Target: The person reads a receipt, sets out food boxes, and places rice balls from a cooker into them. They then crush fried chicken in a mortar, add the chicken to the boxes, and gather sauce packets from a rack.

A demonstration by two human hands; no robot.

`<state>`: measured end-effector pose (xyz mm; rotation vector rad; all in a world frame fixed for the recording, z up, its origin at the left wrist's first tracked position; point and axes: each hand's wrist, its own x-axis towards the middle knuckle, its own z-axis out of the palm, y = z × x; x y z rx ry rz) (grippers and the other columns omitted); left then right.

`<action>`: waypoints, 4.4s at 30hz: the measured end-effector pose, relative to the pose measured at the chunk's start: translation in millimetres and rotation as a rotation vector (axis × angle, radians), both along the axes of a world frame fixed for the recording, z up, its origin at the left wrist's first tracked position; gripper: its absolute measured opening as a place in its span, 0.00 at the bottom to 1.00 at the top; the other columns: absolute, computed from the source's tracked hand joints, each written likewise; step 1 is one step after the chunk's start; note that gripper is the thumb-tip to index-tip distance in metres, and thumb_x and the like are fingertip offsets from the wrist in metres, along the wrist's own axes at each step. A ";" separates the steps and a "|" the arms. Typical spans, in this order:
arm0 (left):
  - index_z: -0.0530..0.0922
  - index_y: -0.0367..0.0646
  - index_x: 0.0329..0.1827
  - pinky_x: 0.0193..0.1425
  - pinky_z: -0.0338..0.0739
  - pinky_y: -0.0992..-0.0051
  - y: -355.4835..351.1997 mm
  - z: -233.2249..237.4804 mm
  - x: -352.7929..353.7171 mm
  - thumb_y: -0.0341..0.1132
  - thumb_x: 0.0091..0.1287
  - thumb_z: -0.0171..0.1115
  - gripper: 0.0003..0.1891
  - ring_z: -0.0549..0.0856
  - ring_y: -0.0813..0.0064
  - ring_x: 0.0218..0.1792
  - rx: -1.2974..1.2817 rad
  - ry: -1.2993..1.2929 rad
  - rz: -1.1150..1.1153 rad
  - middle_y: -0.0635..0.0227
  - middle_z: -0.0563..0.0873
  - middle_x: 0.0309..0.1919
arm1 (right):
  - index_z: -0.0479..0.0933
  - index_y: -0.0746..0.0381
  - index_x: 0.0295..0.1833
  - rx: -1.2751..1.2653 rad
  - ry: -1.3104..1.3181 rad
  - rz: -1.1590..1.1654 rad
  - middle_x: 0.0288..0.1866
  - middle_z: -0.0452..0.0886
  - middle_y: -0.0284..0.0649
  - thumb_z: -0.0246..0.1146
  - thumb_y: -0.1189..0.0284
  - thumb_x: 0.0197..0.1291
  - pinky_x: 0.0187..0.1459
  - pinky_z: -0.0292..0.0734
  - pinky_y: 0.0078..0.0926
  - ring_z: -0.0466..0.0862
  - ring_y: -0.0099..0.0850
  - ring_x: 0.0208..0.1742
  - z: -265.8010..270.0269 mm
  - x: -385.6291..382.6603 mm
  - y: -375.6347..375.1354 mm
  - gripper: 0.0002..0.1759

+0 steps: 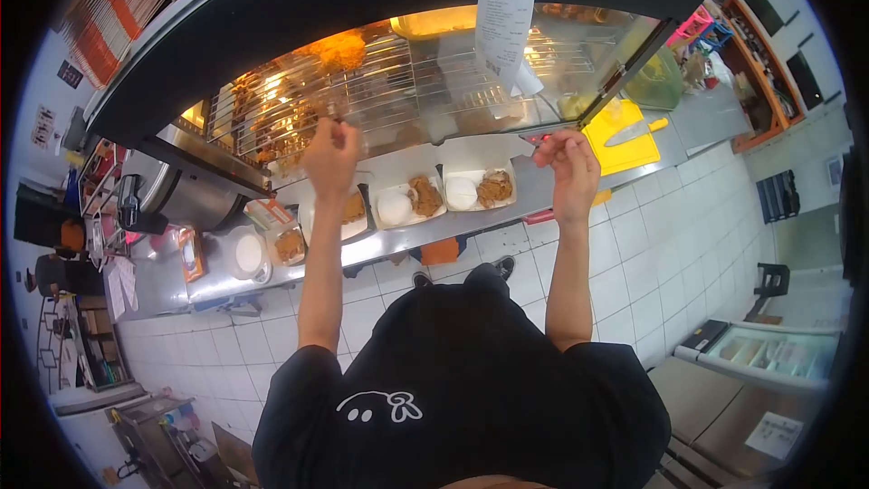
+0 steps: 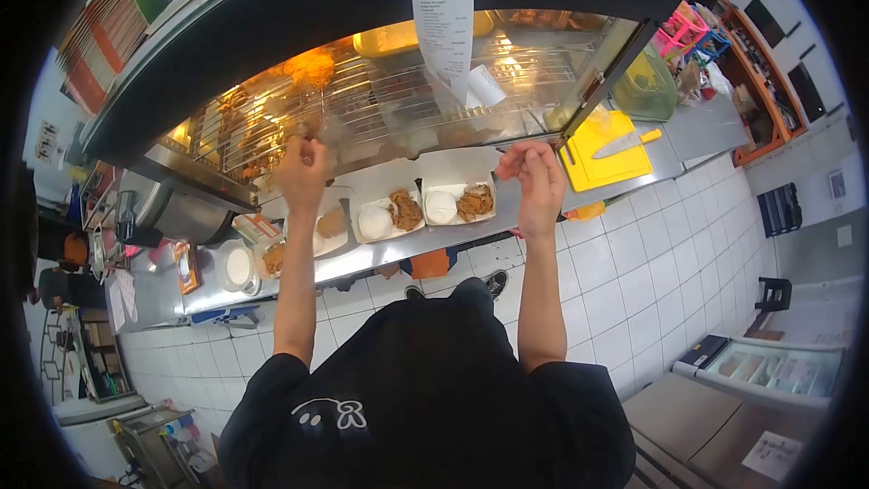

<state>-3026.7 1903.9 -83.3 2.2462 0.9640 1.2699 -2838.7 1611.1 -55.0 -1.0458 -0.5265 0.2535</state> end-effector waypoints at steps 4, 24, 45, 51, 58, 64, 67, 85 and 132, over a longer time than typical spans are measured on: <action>0.77 0.42 0.32 0.30 0.76 0.64 27.4 -4.6 -42.4 0.38 0.66 0.64 0.09 0.83 0.62 0.23 0.048 -0.025 0.078 0.62 0.83 0.22 | 0.74 0.64 0.44 -0.013 0.087 0.001 0.33 0.81 0.41 0.50 0.68 0.75 0.36 0.77 0.26 0.81 0.28 0.30 -5.8 -11.3 -11.9 0.12; 0.83 0.42 0.36 0.37 0.79 0.63 104.4 -11.0 -156.6 0.48 0.67 0.64 0.16 0.88 0.61 0.31 -0.006 0.022 0.589 0.62 0.88 0.27 | 0.59 0.64 0.61 -0.014 -0.480 -0.220 0.47 0.80 0.45 0.68 0.75 0.63 0.51 0.76 0.24 0.81 0.29 0.49 77.4 18.1 99.5 0.28; 0.83 0.40 0.38 0.30 0.72 0.77 -5.1 -134.1 -272.5 0.47 0.75 0.51 0.19 0.81 0.80 0.29 -1.203 0.472 -0.198 0.70 0.86 0.26 | 0.78 0.66 0.56 -1.167 -0.686 -0.478 0.54 0.82 0.53 0.54 0.82 0.58 0.60 0.74 0.38 0.81 0.48 0.58 -175.2 73.6 -99.2 0.20; 0.82 0.41 0.47 0.35 0.73 0.76 -28.0 -131.1 -164.2 0.47 0.76 0.51 0.18 0.81 0.82 0.33 -1.068 0.448 -0.624 0.72 0.86 0.35 | 0.73 0.67 0.66 -0.715 -0.354 -0.509 0.62 0.78 0.53 0.50 0.86 0.52 0.64 0.71 0.32 0.79 0.42 0.62 -53.1 38.9 -30.5 0.31; 0.76 0.40 0.59 0.59 0.72 0.74 -89.7 -36.7 -49.6 0.47 0.77 0.52 0.20 0.81 0.76 0.50 -0.938 -0.040 -0.960 0.68 0.84 0.49 | 0.63 0.75 0.72 -0.385 -0.484 0.039 0.71 0.70 0.50 0.54 0.86 0.55 0.70 0.63 0.29 0.71 0.32 0.70 19.4 -37.2 -5.8 0.35; 0.66 0.39 0.68 0.65 0.71 0.69 -153.1 55.2 -8.2 0.32 0.69 0.63 0.26 0.78 0.71 0.60 -0.553 0.011 -1.060 0.60 0.80 0.57 | 0.61 0.76 0.73 -0.114 -0.378 0.229 0.73 0.66 0.52 0.54 0.85 0.58 0.70 0.63 0.31 0.69 0.34 0.71 57.2 -66.8 18.5 0.34; 0.67 0.32 0.63 0.65 0.72 0.69 -170.4 58.1 -12.3 0.24 0.66 0.62 0.23 0.81 0.70 0.58 -0.858 -0.243 -1.146 0.56 0.82 0.54 | 0.61 0.76 0.73 -0.048 -0.410 0.228 0.73 0.66 0.52 0.53 0.86 0.56 0.70 0.63 0.31 0.69 0.33 0.71 82.5 -58.8 18.8 0.35; 0.67 0.33 0.65 0.64 0.73 0.68 -167.4 72.4 -50.5 0.25 0.68 0.60 0.22 0.82 0.70 0.57 -0.970 -0.123 -1.169 0.57 0.82 0.55 | 0.64 0.75 0.71 0.067 -0.574 0.154 0.70 0.68 0.51 0.50 0.87 0.54 0.68 0.66 0.30 0.72 0.34 0.69 115.6 -51.4 37.9 0.35; 0.66 0.35 0.65 0.64 0.72 0.69 -317.7 99.6 171.1 0.24 0.67 0.61 0.24 0.80 0.72 0.57 -0.688 -0.130 -0.794 0.59 0.81 0.54 | 0.78 0.71 0.58 0.248 -0.505 0.242 0.43 0.87 0.41 0.60 0.79 0.69 0.39 0.80 0.13 0.85 0.19 0.38 185.6 204.6 -17.7 0.14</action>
